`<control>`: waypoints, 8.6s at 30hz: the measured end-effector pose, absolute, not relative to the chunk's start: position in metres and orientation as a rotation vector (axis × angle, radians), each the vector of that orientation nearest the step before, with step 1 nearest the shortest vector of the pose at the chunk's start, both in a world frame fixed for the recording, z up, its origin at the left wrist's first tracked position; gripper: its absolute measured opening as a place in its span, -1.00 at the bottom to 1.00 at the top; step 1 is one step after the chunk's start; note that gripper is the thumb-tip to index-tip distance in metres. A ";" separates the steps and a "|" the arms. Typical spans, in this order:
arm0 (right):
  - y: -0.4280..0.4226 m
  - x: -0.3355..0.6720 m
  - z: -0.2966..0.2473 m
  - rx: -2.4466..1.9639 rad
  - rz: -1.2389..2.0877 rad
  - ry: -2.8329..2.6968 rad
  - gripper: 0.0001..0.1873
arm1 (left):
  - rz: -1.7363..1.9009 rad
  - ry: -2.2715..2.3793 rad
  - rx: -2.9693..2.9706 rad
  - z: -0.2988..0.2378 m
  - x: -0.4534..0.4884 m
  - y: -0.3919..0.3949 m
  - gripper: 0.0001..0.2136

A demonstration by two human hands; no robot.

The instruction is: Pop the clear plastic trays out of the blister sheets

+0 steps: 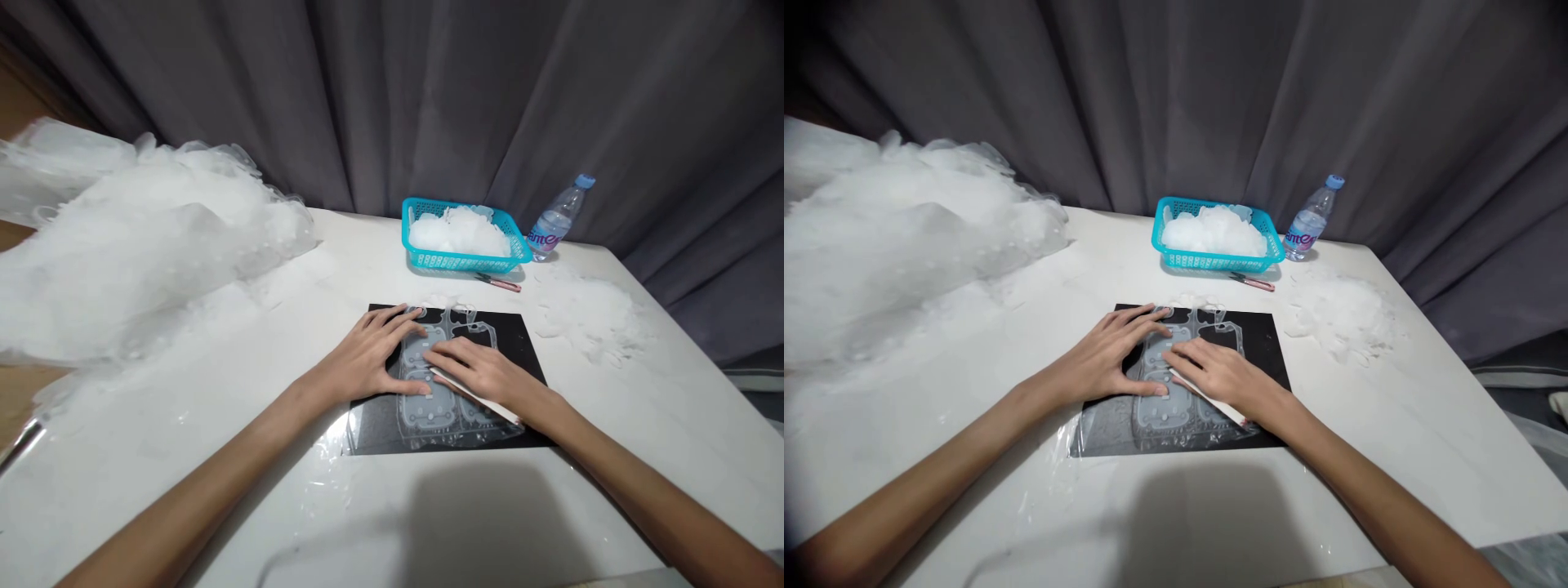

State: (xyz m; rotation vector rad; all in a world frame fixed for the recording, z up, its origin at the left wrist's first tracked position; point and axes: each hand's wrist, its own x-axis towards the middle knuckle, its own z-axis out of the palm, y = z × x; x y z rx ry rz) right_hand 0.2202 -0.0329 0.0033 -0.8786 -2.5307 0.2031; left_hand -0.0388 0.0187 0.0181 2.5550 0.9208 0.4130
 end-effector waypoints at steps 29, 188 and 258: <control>0.008 0.224 0.057 -1.038 1.366 -1.923 -0.68 | 0.494 1.045 2.034 0.035 -0.048 0.019 -0.40; 0.010 0.218 0.035 -1.076 1.367 -1.921 -0.88 | 0.699 1.014 1.534 0.023 -0.019 0.006 -0.69; 0.012 0.232 0.049 -1.256 1.320 -1.723 -0.68 | 0.697 0.717 0.998 0.030 -0.016 0.000 -0.55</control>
